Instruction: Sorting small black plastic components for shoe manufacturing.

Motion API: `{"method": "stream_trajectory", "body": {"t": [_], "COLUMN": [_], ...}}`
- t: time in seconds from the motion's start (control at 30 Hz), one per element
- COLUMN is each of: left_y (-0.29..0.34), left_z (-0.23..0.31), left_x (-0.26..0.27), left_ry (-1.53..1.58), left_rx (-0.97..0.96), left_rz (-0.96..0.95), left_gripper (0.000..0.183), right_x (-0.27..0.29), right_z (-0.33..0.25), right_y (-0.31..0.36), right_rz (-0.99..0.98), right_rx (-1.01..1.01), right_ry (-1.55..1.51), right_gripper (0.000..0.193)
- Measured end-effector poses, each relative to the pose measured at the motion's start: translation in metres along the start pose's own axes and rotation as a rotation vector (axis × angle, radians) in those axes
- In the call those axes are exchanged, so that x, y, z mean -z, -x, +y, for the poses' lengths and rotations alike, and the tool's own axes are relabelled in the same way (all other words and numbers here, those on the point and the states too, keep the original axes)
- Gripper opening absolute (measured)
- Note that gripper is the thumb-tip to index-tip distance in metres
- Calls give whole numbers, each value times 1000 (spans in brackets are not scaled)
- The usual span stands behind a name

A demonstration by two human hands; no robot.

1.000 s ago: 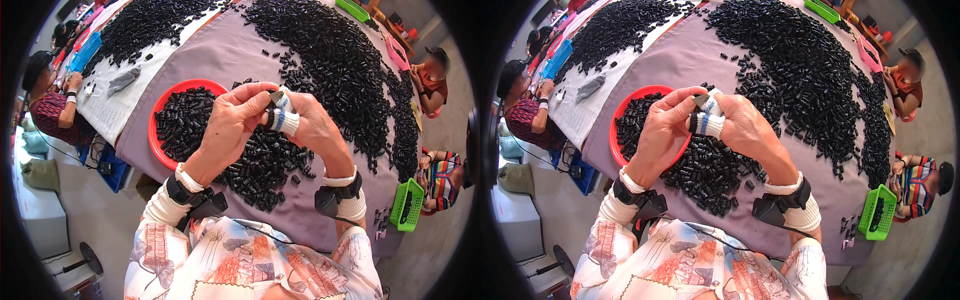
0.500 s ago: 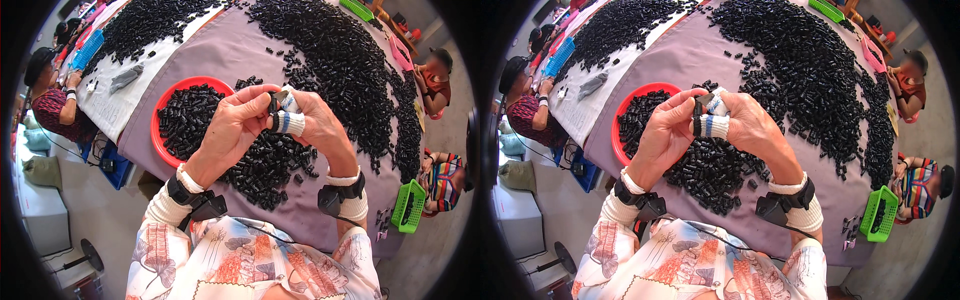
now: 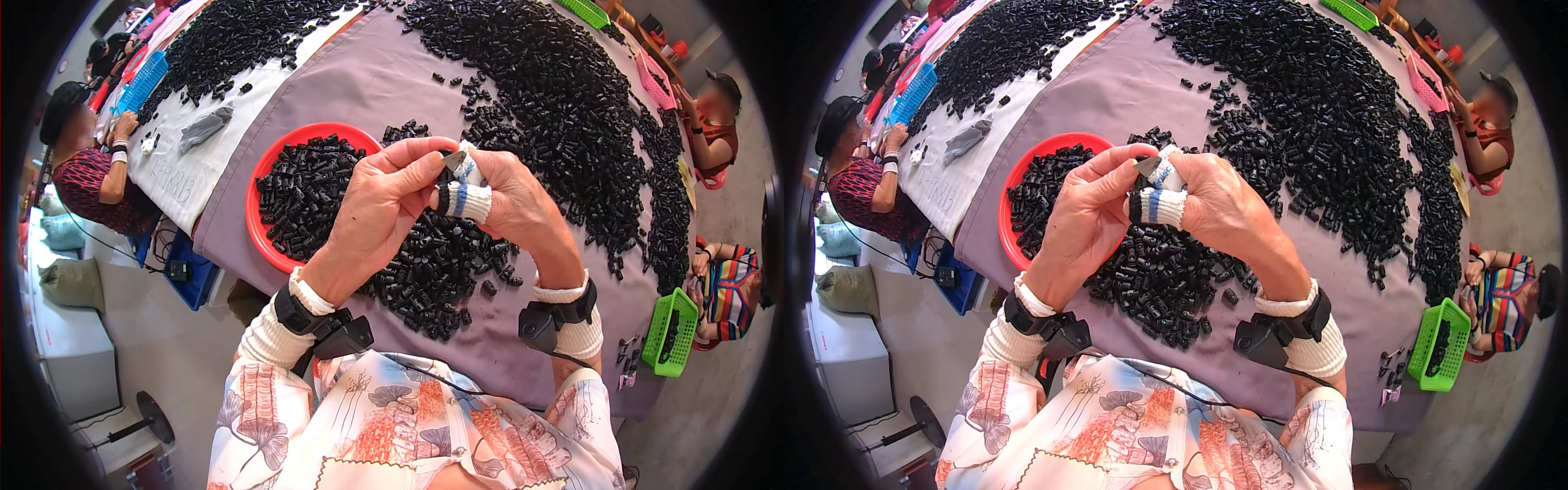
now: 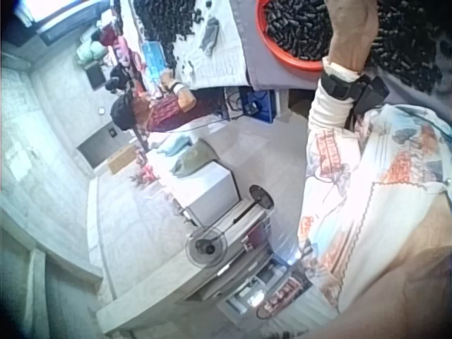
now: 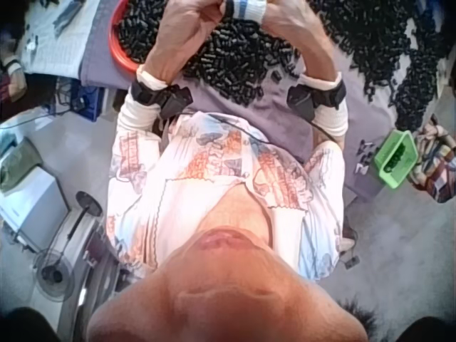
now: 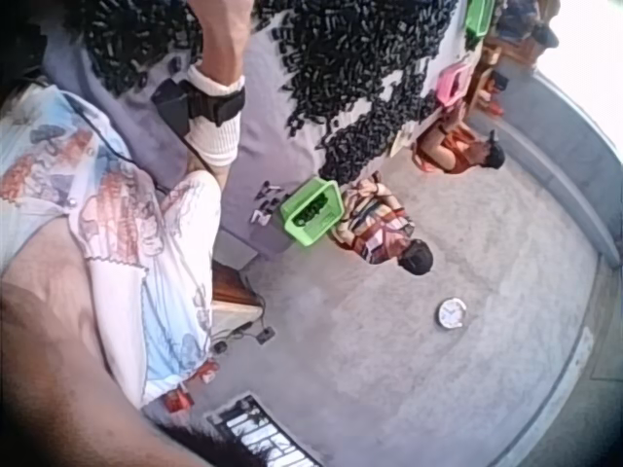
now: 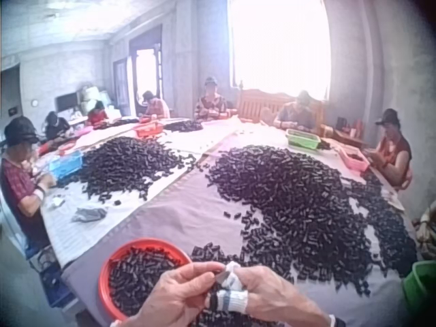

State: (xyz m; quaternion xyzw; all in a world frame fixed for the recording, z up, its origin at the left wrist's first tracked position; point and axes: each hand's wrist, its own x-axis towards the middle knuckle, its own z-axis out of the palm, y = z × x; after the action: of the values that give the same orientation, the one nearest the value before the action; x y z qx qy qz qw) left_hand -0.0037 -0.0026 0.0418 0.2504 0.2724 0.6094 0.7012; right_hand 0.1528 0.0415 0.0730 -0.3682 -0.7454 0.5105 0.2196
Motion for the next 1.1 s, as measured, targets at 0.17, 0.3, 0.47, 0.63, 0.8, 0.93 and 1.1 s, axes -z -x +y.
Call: {"method": "stream_trajectory", "body": {"t": [0.17, 0.3, 0.47, 0.63, 0.8, 0.93, 1.1], "left_y": [0, -2, -1, -2, -4, -3, 1], "left_z": [0, -2, -3, -2, -2, -4, -2], "left_x": [-1, 4, 4, 5, 3, 4, 22], "left_ry": [16, 171, 185, 67, 31, 78, 48], "left_rx": [-7, 21, 34, 16, 28, 21, 0], "left_rz": [-1, -35, -33, -45, 4, 20, -33], "left_gripper": [19, 20, 21, 17, 16, 19, 21], "right_x": [0, 0, -1, -4, -6, -2, -3], "right_z": [-1, -1, 7, 7, 11, 7, 14], "right_y": [-1, -1, -2, -3, -3, -1, -1], "right_rz": [1, 31, 79, 101, 119, 106, 120], "right_rx": [11, -43, -3, 37, 81, -60, -35], "right_ry": [-15, -93, -127, -140, -113, -98, -128], "right_gripper": [35, 33, 22, 17, 17, 29, 16]}}
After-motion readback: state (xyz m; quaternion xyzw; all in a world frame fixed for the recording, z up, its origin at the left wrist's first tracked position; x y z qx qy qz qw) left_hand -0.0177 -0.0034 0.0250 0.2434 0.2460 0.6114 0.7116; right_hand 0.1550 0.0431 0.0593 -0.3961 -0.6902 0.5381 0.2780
